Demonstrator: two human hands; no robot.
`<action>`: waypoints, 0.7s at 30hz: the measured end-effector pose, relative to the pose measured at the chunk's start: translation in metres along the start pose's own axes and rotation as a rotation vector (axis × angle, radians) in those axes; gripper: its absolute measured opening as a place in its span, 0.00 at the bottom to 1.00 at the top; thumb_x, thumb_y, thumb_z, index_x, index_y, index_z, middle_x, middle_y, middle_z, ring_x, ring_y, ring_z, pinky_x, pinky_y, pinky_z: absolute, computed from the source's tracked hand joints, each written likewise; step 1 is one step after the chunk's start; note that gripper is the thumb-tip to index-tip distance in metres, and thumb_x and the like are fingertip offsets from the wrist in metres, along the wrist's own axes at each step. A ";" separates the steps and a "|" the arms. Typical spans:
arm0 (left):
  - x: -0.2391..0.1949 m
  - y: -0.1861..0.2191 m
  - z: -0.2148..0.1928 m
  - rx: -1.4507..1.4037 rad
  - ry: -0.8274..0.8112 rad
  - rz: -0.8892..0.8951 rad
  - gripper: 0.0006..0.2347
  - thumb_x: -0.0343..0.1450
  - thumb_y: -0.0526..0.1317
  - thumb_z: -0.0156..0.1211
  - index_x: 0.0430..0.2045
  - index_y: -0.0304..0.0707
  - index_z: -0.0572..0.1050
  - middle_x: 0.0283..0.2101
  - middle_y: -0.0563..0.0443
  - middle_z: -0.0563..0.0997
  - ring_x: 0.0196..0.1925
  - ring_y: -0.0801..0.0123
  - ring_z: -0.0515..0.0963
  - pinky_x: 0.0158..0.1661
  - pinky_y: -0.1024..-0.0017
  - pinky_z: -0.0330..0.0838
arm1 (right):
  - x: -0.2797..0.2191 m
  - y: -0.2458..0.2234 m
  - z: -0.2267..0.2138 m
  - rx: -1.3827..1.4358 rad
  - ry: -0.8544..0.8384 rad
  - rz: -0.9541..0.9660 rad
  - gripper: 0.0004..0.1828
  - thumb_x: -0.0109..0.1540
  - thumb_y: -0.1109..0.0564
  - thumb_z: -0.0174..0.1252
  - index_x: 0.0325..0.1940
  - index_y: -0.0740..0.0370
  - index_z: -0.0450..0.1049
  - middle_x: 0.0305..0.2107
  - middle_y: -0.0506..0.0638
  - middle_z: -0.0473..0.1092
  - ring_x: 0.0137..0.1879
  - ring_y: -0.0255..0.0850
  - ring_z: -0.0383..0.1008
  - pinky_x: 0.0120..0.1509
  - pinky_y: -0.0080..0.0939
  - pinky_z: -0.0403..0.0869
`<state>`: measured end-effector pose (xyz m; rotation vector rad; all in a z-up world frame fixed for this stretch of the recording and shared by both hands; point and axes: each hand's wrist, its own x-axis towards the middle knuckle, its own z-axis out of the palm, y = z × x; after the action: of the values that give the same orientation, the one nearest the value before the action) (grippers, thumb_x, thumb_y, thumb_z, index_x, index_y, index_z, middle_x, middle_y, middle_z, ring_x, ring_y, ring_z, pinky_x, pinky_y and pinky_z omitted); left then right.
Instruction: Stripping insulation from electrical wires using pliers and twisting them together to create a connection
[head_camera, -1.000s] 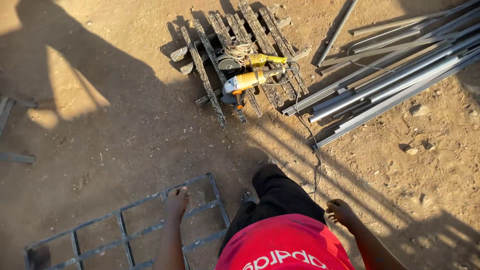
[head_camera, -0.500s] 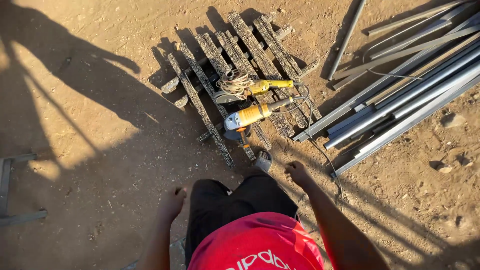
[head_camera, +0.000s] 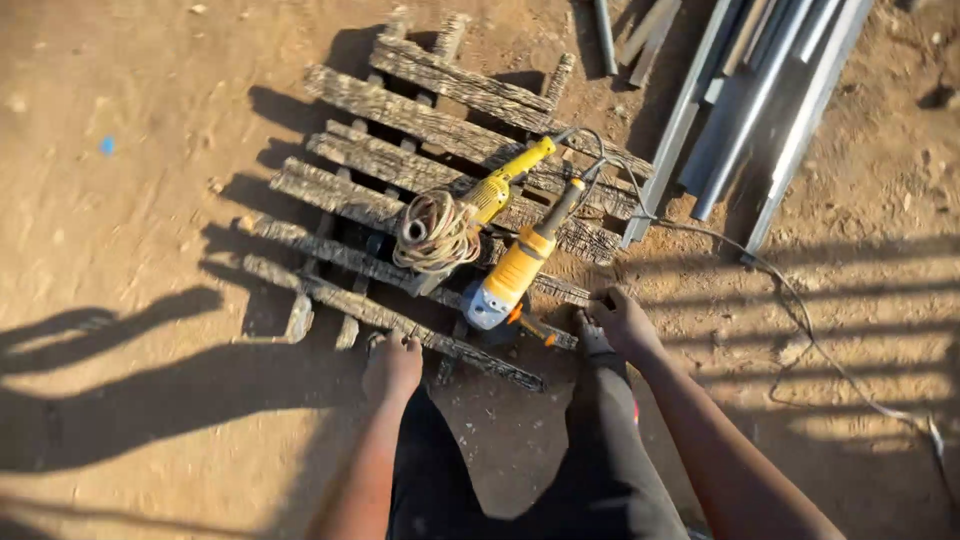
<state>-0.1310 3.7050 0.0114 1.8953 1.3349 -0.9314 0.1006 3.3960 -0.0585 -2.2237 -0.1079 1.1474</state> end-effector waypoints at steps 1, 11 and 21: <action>0.055 0.024 -0.026 0.048 -0.040 0.049 0.20 0.81 0.50 0.37 0.57 0.35 0.70 0.54 0.36 0.78 0.57 0.50 0.79 0.49 0.52 0.78 | 0.020 0.007 0.029 0.026 0.051 0.056 0.17 0.69 0.50 0.51 0.58 0.58 0.74 0.39 0.61 0.79 0.48 0.55 0.81 0.53 0.58 0.76; 0.334 0.135 0.032 0.536 0.124 0.226 0.22 0.77 0.44 0.47 0.62 0.27 0.65 0.66 0.33 0.66 0.70 0.41 0.64 0.64 0.45 0.61 | 0.194 0.150 0.245 -0.501 -0.217 0.085 0.54 0.56 0.41 0.67 0.78 0.58 0.48 0.56 0.69 0.66 0.61 0.68 0.71 0.64 0.69 0.72; 0.373 0.101 0.055 1.008 -0.249 0.065 0.22 0.68 0.42 0.53 0.54 0.33 0.80 0.60 0.38 0.80 0.65 0.48 0.76 0.62 0.53 0.69 | 0.254 0.168 0.273 -0.415 -0.446 0.111 0.25 0.53 0.42 0.58 0.46 0.61 0.80 0.37 0.62 0.79 0.49 0.59 0.80 0.52 0.58 0.77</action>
<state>0.0427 3.8197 -0.3187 2.3588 0.6596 -1.9703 0.0162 3.4822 -0.4488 -2.2965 -0.4473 1.8046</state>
